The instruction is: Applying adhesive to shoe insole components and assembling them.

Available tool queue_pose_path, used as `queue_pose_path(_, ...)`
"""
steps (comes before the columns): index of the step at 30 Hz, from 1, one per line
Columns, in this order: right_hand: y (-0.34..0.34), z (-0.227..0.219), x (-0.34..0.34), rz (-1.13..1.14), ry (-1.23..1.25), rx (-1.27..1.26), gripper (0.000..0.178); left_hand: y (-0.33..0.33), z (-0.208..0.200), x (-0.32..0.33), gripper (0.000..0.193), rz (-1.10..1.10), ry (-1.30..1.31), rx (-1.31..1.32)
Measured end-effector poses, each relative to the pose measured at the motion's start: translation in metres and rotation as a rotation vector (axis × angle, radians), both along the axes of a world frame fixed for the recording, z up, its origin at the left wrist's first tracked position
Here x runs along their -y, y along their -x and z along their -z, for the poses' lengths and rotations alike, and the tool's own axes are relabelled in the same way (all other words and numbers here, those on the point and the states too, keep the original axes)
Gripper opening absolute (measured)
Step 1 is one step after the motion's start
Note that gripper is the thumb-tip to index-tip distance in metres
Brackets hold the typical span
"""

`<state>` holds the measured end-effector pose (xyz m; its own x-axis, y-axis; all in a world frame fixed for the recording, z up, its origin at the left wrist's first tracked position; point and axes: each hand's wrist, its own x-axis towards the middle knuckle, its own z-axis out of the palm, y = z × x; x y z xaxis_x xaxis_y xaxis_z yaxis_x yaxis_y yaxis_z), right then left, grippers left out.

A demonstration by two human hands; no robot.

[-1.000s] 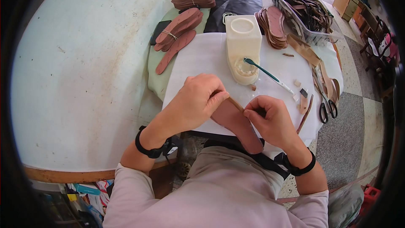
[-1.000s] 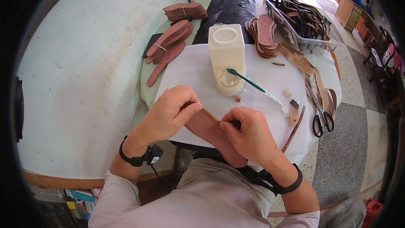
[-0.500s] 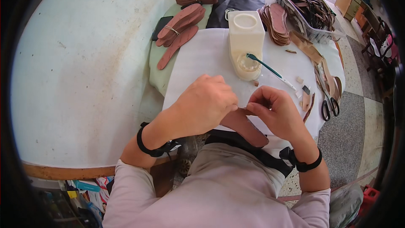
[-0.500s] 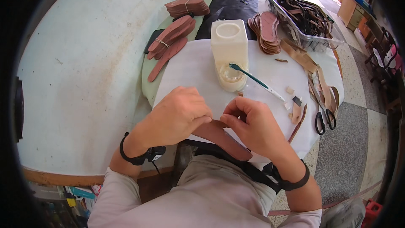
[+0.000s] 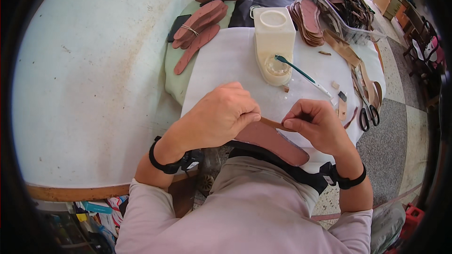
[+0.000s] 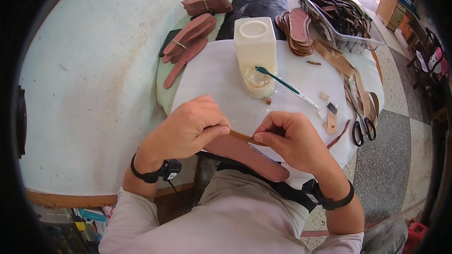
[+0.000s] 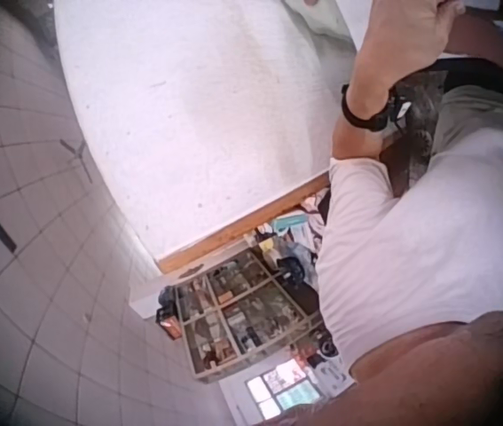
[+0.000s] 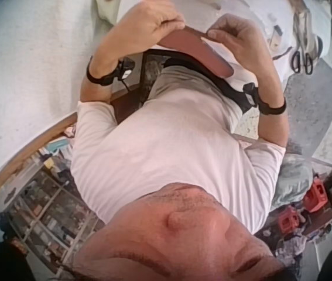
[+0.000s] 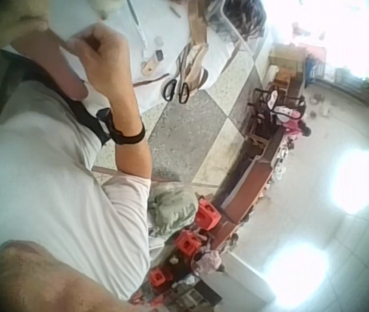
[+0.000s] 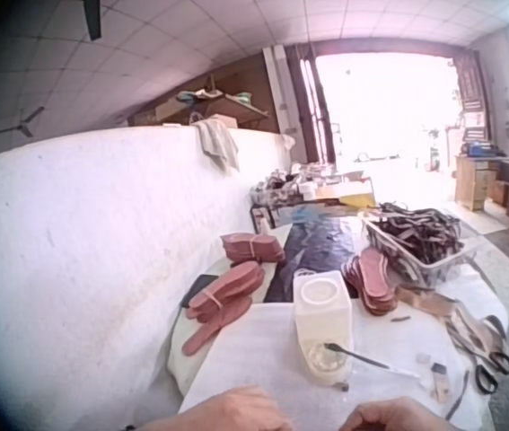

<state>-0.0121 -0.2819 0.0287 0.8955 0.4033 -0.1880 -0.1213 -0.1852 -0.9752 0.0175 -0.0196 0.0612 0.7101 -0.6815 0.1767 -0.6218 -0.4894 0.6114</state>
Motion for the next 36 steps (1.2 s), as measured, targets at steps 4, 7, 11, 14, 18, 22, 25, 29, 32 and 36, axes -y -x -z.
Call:
queue_pose_path(4,0.002,0.005,0.001,0.019,-0.017,0.026,0.005,0.000,0.002,0.000,0.006,-0.015,0.014,-0.016)
queue_pose_path(7,0.003,0.006,0.002,0.027,0.015,0.023,0.006,-0.001,0.004,-0.001,0.007,-0.018,0.022,-0.026)
queue_pose_path(11,0.003,0.007,0.003,0.023,0.039,0.006,0.006,-0.001,0.007,-0.002,0.008,-0.025,0.025,-0.043)
queue_pose_path(14,0.002,0.010,0.005,0.013,0.040,0.009,0.006,-0.001,0.007,-0.001,0.008,-0.036,0.014,-0.062)
queue_pose_path(18,0.002,0.013,0.007,0.011,0.030,0.010,0.006,-0.001,0.009,-0.001,0.008,-0.067,0.034,-0.094)
queue_pose_path(22,0.002,0.019,0.010,0.005,0.061,0.027,0.007,-0.001,0.011,0.000,0.008,-0.089,0.033,-0.131)
queue_pose_path(25,0.001,0.019,0.010,0.008,0.074,0.021,0.007,0.000,0.012,0.000,0.008,-0.122,0.034,-0.172)
queue_pose_path(29,0.002,0.019,0.011,0.014,0.091,0.059,0.006,-0.001,0.015,0.002,0.009,-0.164,0.038,-0.222)
queue_pose_path(32,0.002,0.019,0.012,0.020,0.112,0.064,0.007,-0.001,0.015,0.003,0.009,-0.173,0.036,-0.243)
queue_pose_path(36,0.002,0.017,0.014,0.019,0.141,0.089,0.007,-0.002,0.018,0.005,0.010,-0.173,0.059,-0.250)
